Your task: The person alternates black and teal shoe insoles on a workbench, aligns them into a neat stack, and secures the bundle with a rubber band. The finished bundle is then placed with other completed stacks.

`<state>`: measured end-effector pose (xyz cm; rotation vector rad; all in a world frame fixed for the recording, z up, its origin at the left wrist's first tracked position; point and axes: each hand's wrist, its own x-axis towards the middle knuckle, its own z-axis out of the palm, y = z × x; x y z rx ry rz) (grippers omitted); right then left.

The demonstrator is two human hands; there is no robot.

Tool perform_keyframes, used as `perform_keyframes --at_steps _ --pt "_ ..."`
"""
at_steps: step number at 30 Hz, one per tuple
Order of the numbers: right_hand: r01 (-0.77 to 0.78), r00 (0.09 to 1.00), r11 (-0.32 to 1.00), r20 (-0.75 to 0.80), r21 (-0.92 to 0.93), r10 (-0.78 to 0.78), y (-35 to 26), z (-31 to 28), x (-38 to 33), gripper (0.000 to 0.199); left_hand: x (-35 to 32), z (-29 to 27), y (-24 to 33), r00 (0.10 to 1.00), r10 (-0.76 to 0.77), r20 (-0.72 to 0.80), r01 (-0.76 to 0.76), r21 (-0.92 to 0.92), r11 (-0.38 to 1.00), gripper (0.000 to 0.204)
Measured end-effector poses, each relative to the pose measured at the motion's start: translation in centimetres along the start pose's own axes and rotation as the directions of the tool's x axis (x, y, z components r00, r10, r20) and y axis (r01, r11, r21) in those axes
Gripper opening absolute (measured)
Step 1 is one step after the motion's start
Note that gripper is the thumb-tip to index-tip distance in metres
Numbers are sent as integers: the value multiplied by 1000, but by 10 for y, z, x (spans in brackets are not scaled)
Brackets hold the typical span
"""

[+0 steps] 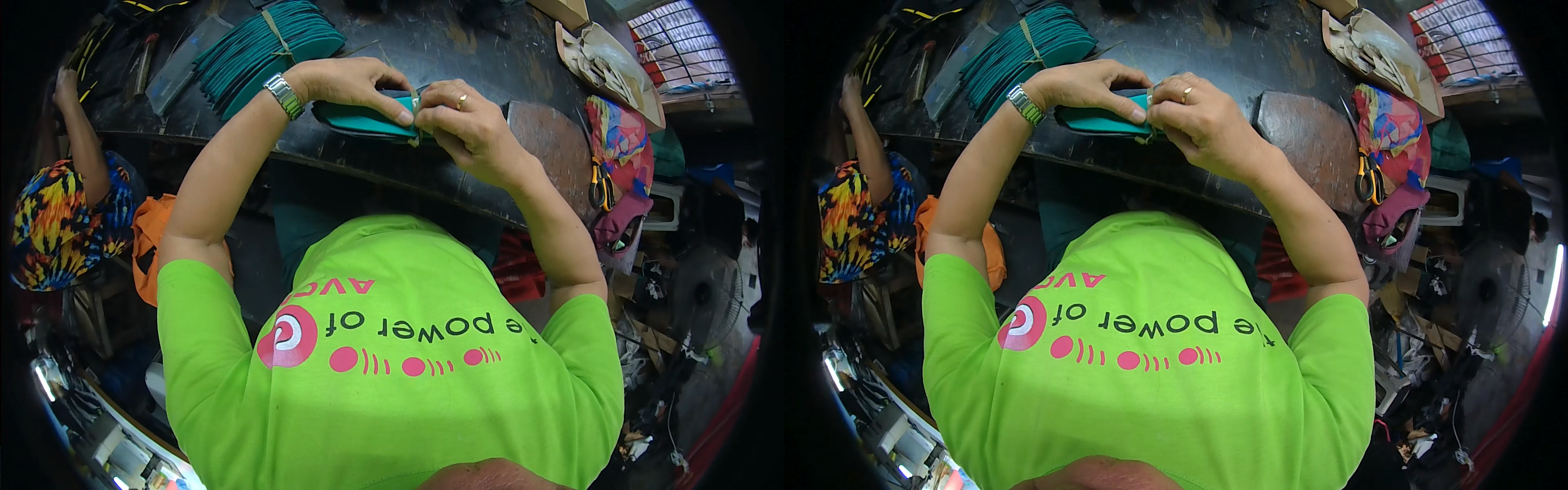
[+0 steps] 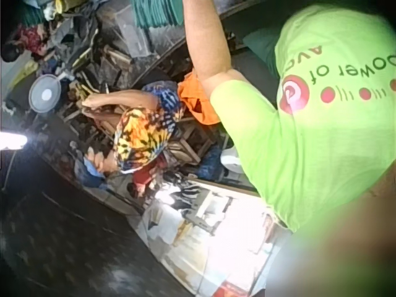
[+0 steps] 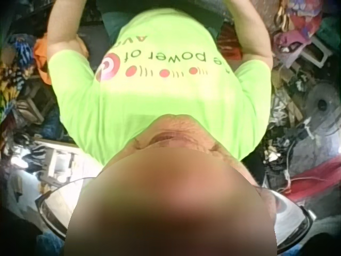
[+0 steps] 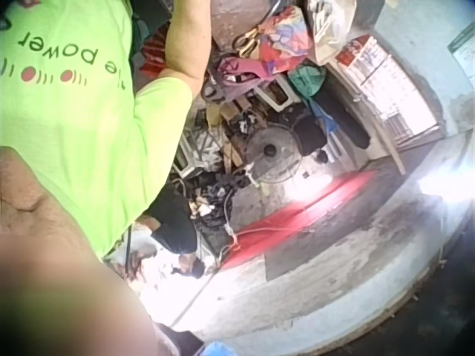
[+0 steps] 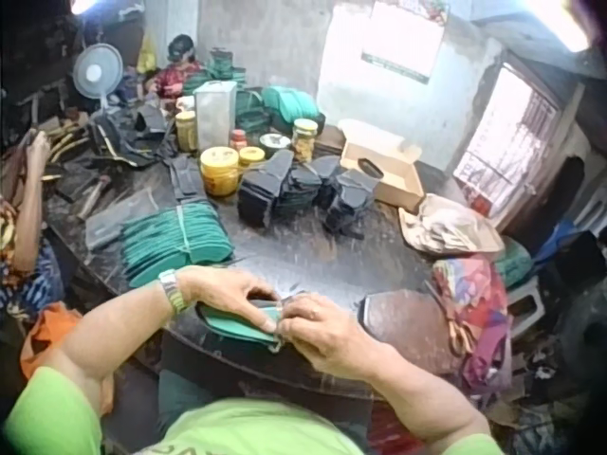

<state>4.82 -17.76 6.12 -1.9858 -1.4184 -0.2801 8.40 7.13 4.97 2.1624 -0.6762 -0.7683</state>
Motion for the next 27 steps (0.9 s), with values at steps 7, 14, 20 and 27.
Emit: perform_keyframes --at_steps 7,14,20,27 --pt "-122 990 991 -81 -54 118 1 14 6 19 15 -21 11 997 66 -43 -55 219 974 30" --pt "-179 983 954 -89 -241 162 -15 23 19 16 5 -21 52 894 354 -277 52 846 530 7" --pt "-204 978 961 -84 -185 191 -12 19 19 16 -36 -2 56 825 407 -392 148 845 514 13" --pt "-158 987 987 -32 -23 158 0 14 10 15 -56 27 38 688 237 -686 -50 282 958 21"
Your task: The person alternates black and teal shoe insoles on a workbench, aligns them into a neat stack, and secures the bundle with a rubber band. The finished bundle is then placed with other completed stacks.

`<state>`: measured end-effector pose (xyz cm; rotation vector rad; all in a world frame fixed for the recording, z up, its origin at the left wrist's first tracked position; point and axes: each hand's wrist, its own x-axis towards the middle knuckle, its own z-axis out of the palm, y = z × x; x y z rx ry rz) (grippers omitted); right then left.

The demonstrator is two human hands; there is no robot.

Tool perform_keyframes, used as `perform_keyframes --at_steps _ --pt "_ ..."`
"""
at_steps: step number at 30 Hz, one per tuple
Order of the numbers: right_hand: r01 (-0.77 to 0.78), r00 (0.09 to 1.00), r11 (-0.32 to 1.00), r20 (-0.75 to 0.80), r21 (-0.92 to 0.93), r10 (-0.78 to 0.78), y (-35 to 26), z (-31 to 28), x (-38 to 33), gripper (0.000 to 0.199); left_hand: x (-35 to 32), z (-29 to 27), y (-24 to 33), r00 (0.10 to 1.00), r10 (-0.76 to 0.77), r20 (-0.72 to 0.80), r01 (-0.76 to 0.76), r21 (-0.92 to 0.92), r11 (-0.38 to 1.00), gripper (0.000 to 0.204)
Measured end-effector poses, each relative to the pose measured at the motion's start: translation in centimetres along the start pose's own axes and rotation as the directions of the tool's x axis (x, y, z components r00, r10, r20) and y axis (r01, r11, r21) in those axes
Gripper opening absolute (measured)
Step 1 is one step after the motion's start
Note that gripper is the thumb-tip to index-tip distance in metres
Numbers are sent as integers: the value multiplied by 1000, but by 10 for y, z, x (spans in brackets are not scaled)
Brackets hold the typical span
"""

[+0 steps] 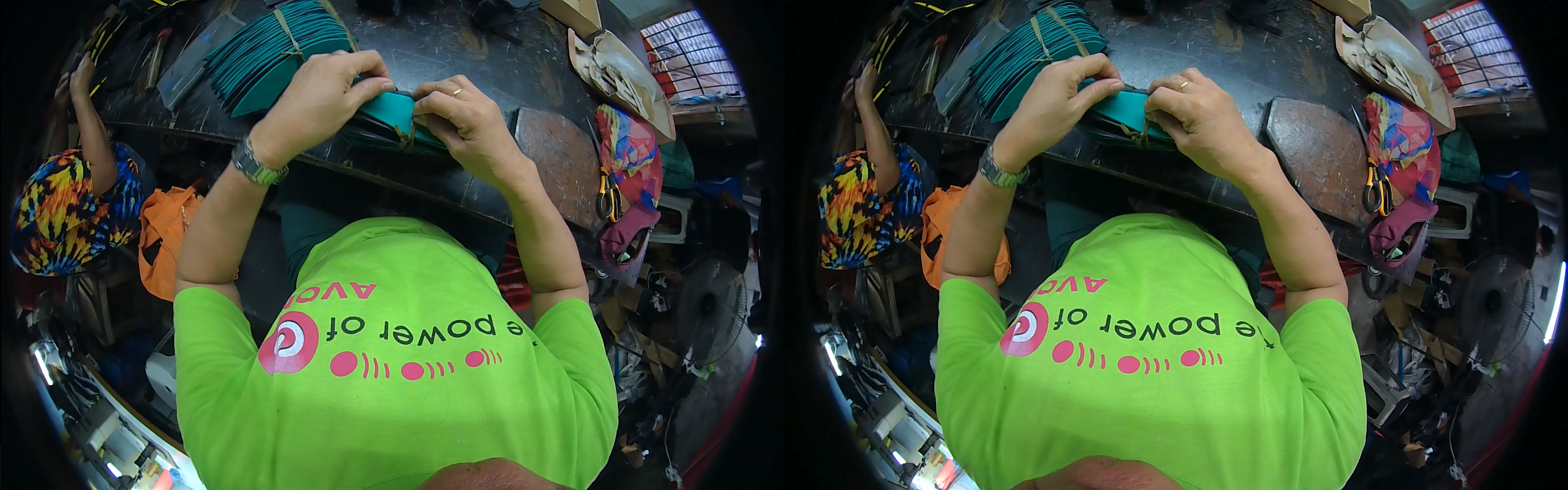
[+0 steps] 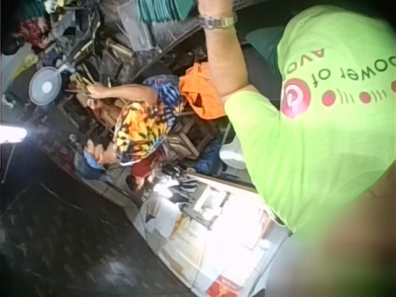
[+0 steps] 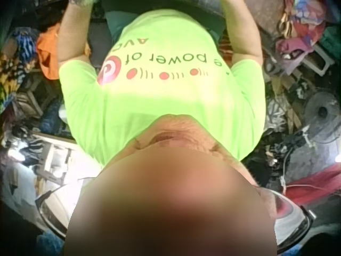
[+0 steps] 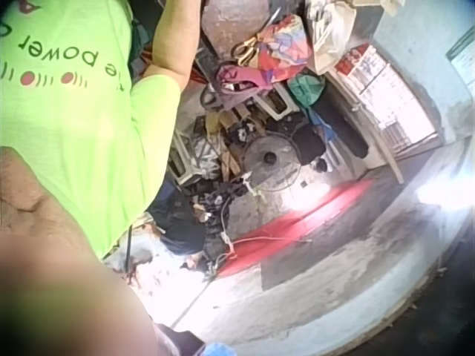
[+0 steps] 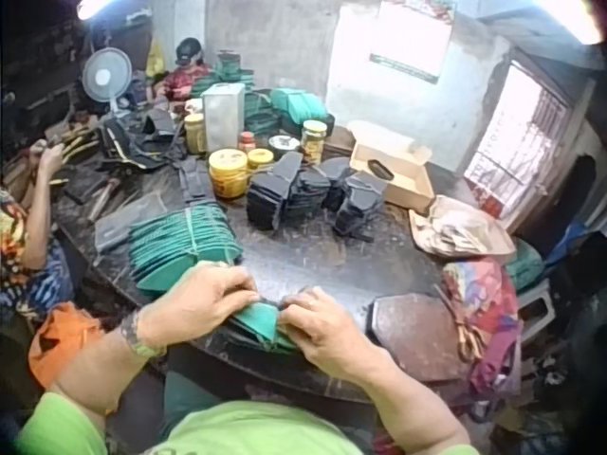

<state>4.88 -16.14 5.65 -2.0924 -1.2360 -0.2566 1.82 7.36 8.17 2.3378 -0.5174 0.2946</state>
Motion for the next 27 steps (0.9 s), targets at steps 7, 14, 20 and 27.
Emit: perform_keyframes --at_steps 7,14,20,27 --pt "21 999 998 -29 -61 -22 -1 3 1 13 -29 20 10 961 136 -241 -59 302 952 18" --pt "-8 1000 993 -8 -115 7 -10 3 1 11 -34 25 0 960 -115 -255 127 30 991 18" --pt "-16 999 996 39 -89 20 -12 -2 -2 11 -40 31 -2 934 -223 -279 182 -167 969 16" --pt "94 989 995 116 -18 -92 -13 -8 -1 16 -46 85 0 772 -123 -624 91 -83 992 11"
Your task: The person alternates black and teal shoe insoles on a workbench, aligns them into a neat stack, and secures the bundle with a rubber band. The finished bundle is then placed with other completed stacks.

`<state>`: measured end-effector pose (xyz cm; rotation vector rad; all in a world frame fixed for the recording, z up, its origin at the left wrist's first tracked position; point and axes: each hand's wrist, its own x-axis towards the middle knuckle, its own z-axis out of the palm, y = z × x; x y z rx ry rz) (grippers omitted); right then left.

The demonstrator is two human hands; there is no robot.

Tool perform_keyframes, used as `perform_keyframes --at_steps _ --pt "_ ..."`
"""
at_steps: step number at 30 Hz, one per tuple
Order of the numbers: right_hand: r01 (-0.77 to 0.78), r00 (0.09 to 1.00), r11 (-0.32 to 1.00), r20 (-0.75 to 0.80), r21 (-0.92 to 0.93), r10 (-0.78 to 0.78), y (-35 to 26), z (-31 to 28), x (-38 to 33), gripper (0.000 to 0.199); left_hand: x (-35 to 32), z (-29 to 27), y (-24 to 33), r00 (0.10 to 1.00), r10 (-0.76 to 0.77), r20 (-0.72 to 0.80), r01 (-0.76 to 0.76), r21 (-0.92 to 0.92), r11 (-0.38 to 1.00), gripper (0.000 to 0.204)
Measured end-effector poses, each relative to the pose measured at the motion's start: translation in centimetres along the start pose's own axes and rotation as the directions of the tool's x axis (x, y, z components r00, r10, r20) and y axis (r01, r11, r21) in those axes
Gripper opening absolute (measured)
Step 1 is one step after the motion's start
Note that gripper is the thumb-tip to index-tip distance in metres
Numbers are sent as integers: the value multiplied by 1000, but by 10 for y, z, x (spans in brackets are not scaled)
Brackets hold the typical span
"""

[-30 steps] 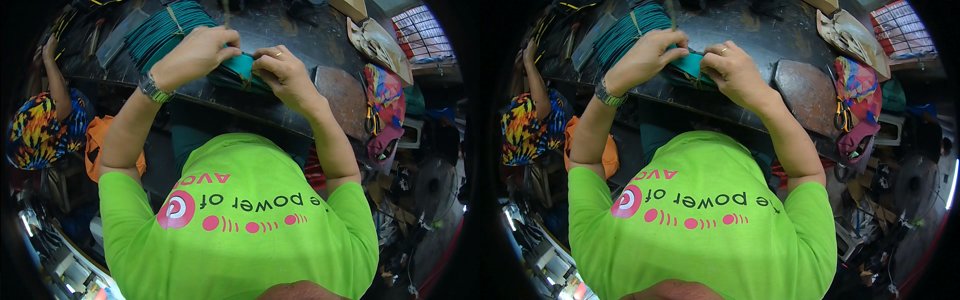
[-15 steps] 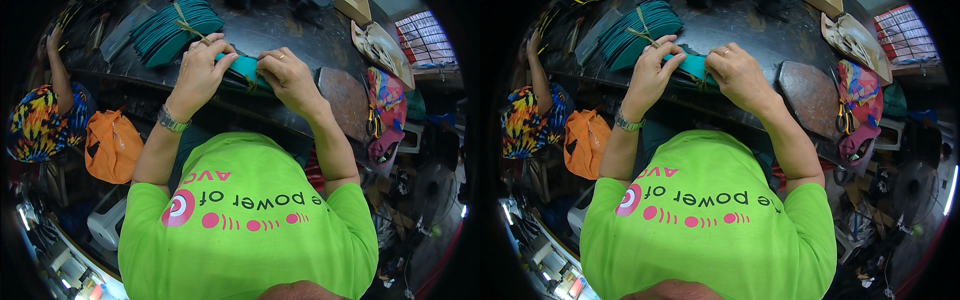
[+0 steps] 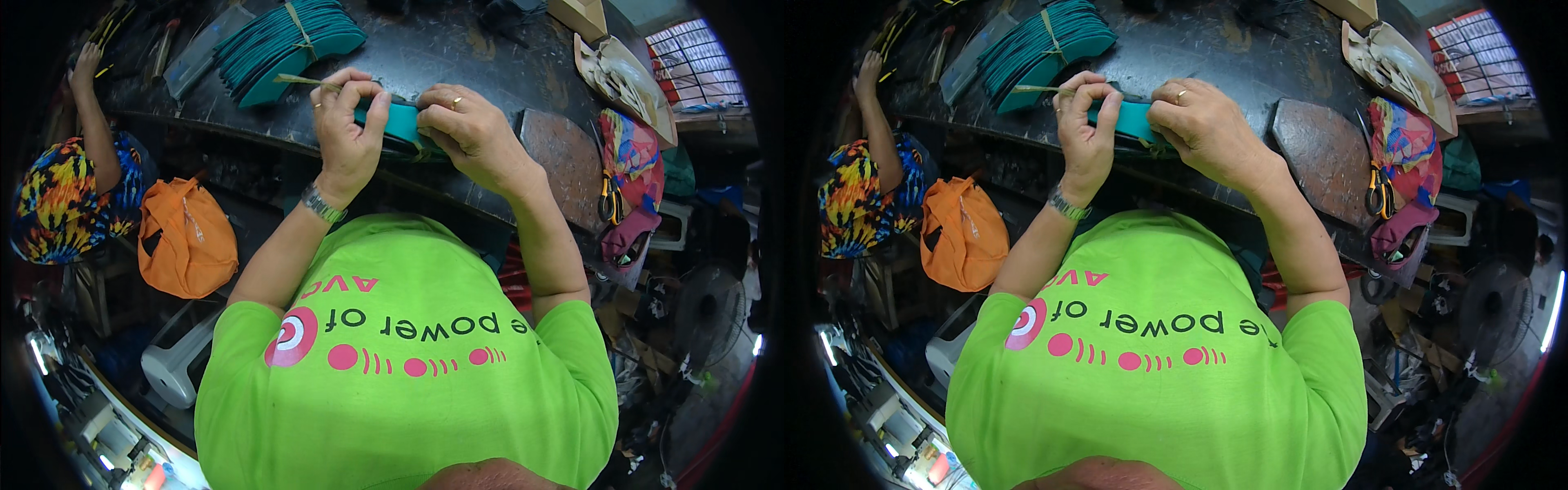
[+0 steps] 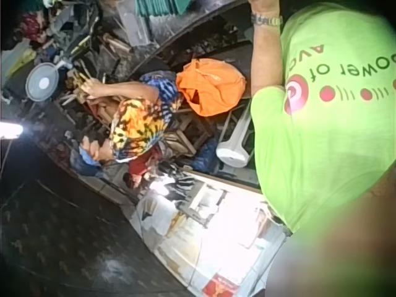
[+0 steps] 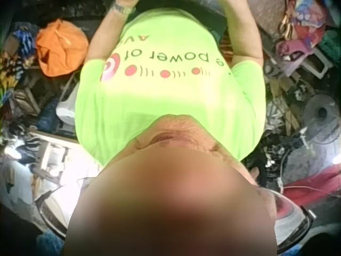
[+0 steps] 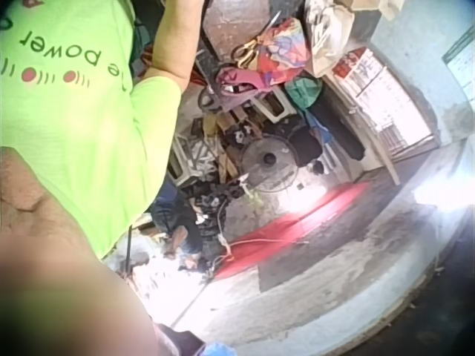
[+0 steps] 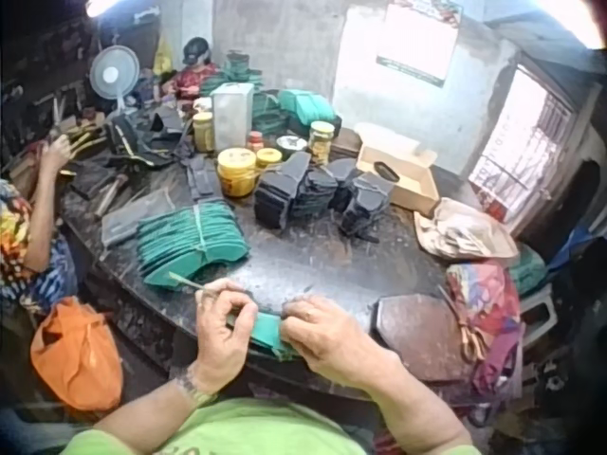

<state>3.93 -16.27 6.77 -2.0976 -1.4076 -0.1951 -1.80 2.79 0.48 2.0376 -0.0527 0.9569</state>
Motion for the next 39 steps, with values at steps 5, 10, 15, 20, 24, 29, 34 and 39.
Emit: perform_keyframes --at_steps 5,10,15,20,24,29,34,39 --pt "-12 999 1000 50 -8 12 -1 -4 10 17 26 26 -20 989 131 -68 -133 -29 991 9" --pt "156 988 978 14 -139 -156 -2 -1 14 17 36 34 -26 983 181 34 -178 -69 982 8" --pt "-280 952 947 -85 154 295 8 3 7 13 26 21 -18 975 224 0 -224 -4 975 9" --pt "-305 928 929 -155 211 340 8 12 0 10 9 -5 14 938 293 185 -330 219 918 10" --pt "-316 913 940 -228 131 339 -1 21 2 4 -3 -20 32 942 -68 330 79 -19 997 9" --pt "-256 927 959 -248 124 280 -8 21 9 6 5 -28 26 932 -114 343 182 -174 968 16" --pt "-197 957 979 -207 50 203 -9 19 19 17 9 -30 24 918 -111 381 168 -120 978 14" --pt "-254 939 908 -142 332 314 -11 11 21 46 7 -35 19 747 -417 518 626 -336 704 14"
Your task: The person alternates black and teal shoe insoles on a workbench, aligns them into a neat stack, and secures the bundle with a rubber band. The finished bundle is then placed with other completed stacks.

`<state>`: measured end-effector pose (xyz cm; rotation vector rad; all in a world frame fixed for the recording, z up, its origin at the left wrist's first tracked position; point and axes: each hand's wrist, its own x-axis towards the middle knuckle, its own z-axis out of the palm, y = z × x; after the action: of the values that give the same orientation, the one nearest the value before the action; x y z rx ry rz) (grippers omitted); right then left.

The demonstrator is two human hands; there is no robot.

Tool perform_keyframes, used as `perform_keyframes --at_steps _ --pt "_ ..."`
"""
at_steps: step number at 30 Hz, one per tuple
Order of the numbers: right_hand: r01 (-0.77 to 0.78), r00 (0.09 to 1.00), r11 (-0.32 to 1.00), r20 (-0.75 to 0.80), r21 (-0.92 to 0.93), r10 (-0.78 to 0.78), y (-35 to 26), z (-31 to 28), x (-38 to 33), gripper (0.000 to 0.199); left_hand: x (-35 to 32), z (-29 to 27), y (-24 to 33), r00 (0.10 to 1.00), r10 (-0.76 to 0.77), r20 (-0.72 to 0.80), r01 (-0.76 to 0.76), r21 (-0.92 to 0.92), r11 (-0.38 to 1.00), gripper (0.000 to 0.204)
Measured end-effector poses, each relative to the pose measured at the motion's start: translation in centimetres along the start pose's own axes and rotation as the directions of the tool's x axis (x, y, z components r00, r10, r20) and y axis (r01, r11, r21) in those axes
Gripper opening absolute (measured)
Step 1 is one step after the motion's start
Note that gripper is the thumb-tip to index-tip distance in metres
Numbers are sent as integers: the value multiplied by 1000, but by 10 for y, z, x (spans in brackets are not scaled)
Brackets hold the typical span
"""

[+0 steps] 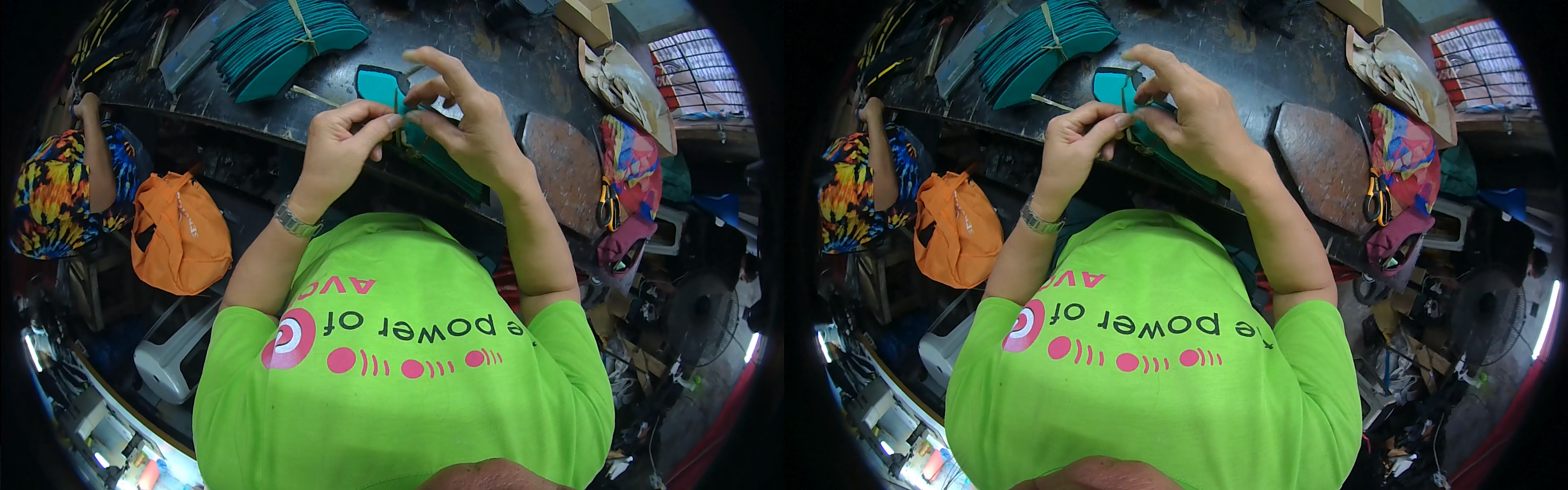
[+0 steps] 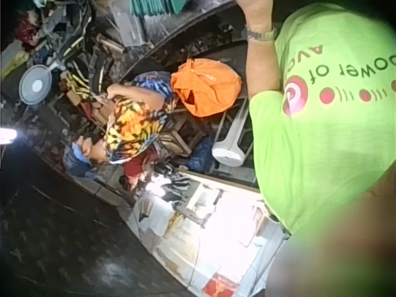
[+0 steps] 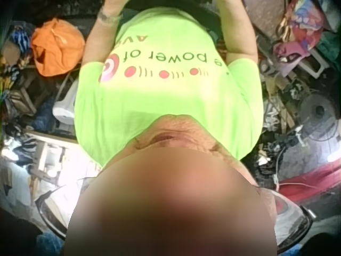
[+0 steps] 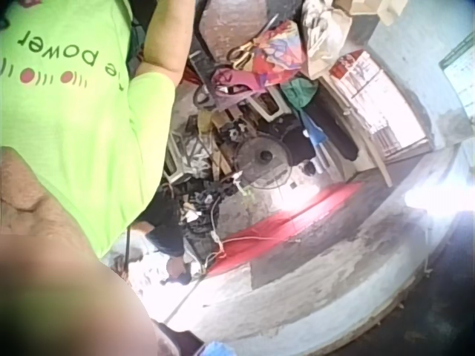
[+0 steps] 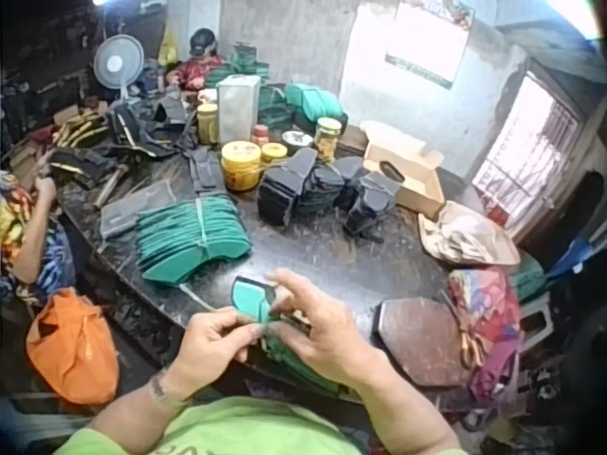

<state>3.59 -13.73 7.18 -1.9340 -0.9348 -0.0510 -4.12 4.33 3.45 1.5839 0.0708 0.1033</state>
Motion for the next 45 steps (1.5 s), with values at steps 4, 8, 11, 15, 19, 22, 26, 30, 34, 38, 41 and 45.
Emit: perform_keyframes --at_steps 4,8,11,15,19,22,26,30,34,38,41,45 --pt "4 989 1000 146 20 -7 0 -4 -6 53 0 -13 -4 985 -125 115 148 -217 965 16" --pt "259 961 951 140 -168 -237 10 7 -4 39 5 -18 -3 954 -184 235 250 -293 923 17" --pt "266 962 942 125 -203 -244 12 12 -6 27 4 -16 2 955 -218 202 258 -200 945 17" --pt "72 980 995 188 -63 -59 9 3 -7 18 -7 -6 7 996 85 1 -84 194 977 16" --pt "18 940 997 342 -73 8 10 -10 0 15 -4 -2 4 989 138 48 -142 114 983 14" --pt "89 975 990 213 -105 -65 14 -6 -1 13 12 -1 -2 987 140 75 -140 -2 990 15" --pt "212 977 945 49 -248 -206 19 1 -7 14 27 -5 -5 986 141 94 -135 -63 989 13" --pt "218 976 927 50 -305 -213 21 -5 -13 16 24 -12 -7 981 173 90 -172 -22 985 12" --pt "122 992 966 61 -226 -111 14 -14 -19 14 3 -19 -16 992 124 -7 -122 121 985 12" --pt "-55 996 995 81 80 48 0 -12 -15 7 -5 -15 -30 998 -56 -24 55 -56 997 14" --pt "-232 964 906 209 355 164 -7 3 -5 2 2 -6 -38 997 -53 63 58 -81 995 13" --pt "-207 970 926 192 315 152 -7 22 -1 4 10 -4 -39 996 -30 82 42 -137 990 16"
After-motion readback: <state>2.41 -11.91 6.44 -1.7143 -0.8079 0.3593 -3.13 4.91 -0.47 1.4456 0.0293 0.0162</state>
